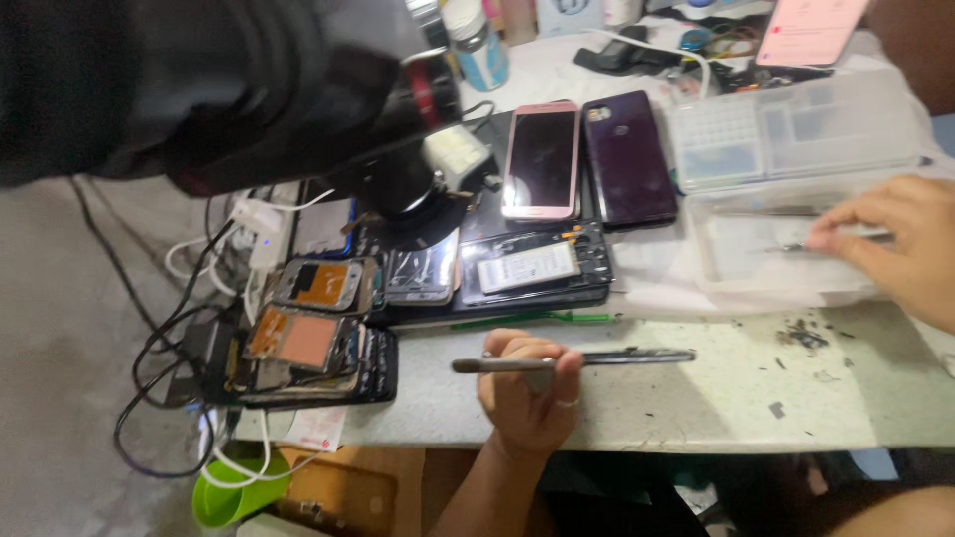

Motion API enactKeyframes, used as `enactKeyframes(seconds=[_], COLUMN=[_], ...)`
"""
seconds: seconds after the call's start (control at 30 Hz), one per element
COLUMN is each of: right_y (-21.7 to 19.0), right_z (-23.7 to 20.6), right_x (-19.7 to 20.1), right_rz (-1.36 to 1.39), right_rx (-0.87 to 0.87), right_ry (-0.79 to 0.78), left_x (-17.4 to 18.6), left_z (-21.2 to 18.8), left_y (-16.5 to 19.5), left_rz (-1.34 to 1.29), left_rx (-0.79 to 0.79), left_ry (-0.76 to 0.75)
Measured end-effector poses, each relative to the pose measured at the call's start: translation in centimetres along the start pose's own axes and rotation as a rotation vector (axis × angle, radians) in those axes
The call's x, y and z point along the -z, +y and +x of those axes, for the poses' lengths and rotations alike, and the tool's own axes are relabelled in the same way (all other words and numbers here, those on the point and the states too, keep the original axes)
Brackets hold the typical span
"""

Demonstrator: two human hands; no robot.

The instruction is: The person uses a screwdriver and tweezers to remove screws and separate the back cover from a smartphone. They then use tweezers to adjust internal components on the motherboard while working under a microscope.

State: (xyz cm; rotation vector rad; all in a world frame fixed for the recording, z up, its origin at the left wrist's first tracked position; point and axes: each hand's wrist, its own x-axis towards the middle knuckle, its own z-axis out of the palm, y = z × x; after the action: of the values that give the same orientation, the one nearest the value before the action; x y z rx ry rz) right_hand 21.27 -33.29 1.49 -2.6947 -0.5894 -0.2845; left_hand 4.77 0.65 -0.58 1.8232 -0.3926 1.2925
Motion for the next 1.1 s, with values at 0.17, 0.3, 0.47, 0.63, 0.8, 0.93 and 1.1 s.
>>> enactKeyframes(seconds=[0.17, 0.3, 0.47, 0.63, 0.8, 0.93, 1.1], right_y=[0.3, 1.6, 1.2, -4.7, -15.4, -22.7, -27.0], right_z=[-0.8, -0.9, 0.1, 0.0, 0.2, -0.1, -0.2], right_x=[-4.3, -6.4, -6.6, -3.3, -1.3, -2.5, -4.6], right_rz=[-0.049, 0.016, 0.102, 0.073, -0.092, 0.063, -0.012], right_rx=[-0.041, 0.038, 0.135, 0.132, 0.161, 0.592, 0.582], right_ry=[-0.289, -0.258, -0.140, 0.019, -0.135, 0.067, -0.095], left_x=[-0.1, 0.8, 0.8, 4.1, 11.7, 14.4, 14.9], left_z=[-0.7, -1.7, -2.3, -1.4, -1.6, -2.8, -4.1], left_y=[-0.5, -0.1, -0.4, -1.4, -0.8, -0.2, -0.8], left_rz=[-0.039, -0.088, -0.123, -0.164, 0.020, 0.063, 0.011], left_rx=[-0.113, -0.180, -0.144, 0.039, 0.078, 0.028, 0.135], left_ry=[-0.089, -0.243, -0.227, 0.055, -0.038, -0.134, -0.101])
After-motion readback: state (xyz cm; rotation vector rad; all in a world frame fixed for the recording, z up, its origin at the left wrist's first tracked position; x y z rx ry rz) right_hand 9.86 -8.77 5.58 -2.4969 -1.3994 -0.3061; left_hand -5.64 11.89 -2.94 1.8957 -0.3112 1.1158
